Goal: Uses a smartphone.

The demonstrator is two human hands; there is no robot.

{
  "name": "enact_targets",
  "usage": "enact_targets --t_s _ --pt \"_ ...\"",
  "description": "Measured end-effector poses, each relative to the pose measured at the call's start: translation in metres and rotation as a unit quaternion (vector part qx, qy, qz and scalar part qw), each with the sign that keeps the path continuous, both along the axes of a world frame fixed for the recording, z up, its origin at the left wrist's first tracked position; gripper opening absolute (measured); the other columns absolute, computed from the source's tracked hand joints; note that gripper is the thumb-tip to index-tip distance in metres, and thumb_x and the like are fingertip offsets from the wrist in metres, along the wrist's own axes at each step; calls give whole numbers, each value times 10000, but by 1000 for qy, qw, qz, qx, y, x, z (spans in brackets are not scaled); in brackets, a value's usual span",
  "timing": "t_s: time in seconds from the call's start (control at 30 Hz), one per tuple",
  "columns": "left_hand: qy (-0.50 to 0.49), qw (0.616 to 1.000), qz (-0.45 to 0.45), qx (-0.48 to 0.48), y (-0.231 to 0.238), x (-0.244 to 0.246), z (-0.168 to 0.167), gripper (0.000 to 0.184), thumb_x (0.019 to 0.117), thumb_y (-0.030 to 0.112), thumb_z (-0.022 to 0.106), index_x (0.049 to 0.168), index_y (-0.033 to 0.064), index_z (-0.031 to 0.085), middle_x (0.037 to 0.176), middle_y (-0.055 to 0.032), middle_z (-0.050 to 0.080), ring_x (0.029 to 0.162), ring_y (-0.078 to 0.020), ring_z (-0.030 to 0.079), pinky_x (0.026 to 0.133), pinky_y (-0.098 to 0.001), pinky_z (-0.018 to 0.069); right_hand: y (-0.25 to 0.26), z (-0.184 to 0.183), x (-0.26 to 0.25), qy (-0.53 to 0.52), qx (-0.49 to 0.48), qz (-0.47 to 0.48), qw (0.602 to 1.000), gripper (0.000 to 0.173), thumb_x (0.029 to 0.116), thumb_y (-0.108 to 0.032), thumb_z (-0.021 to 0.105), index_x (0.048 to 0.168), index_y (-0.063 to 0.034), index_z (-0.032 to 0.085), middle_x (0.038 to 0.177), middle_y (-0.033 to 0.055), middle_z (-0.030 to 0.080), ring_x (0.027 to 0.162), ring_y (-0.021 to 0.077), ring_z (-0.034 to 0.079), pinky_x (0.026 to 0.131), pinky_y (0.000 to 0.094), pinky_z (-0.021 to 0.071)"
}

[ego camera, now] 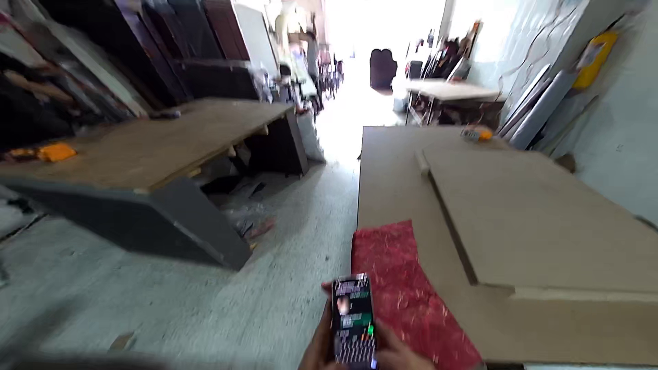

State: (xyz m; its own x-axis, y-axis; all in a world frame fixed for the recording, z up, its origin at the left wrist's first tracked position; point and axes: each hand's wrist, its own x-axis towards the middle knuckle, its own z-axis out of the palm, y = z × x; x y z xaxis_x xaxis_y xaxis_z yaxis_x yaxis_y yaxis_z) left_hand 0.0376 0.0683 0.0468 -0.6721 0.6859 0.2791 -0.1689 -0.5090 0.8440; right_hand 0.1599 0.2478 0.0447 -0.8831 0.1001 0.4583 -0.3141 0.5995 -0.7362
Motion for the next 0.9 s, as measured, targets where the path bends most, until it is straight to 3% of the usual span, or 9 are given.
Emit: enact_targets --t_s 0.1,0.2,0.5,0.7,0.9 --pt "-9 997 10 -71 -7 7 2 1009 877 198 726 1653 238 81 1500 -129 509 1249 -292 616 997 -499 563 -1 -4 6 8 12 -14 1000 281 964 -298 728 1193 -137 698 1452 116 593 883 115 728 735 305 637" --pt "-13 995 -10 -95 -9 8 4 1067 843 64 672 1650 312 19 1508 -123 482 1238 -288 616 972 -484 577 -1 -7 9 -13 3 -9 1000 256 974 -286 718 1196 -163 685 1504 77 550 877 97 717 740 293 630" --pt "-24 993 15 -116 -4 9 9 1107 834 -60 679 1647 330 38 1465 -124 523 1197 -292 646 954 -455 596 -3 -13 5 9 -20 -1 1000 289 973 -247 725 1240 -157 662 1510 99 539 903 111 725 760 291 636" --pt "-31 996 -49 -72 -11 -7 3 1029 859 76 641 1653 300 26 1475 -154 509 1212 -297 630 973 -494 569 -3 -12 2 9 -21 -4 1000 281 967 -255 734 1222 -155 669 1534 95 514 903 103 722 756 283 637" --pt "-20 993 -63 -96 -20 -15 11 1006 855 -13 576 1659 265 38 1457 -183 521 1207 -304 636 982 -486 567 -5 -11 -2 2 -15 -4 1000 281 968 -258 730 1226 -162 669 1558 91 487 873 98 716 721 274 628"
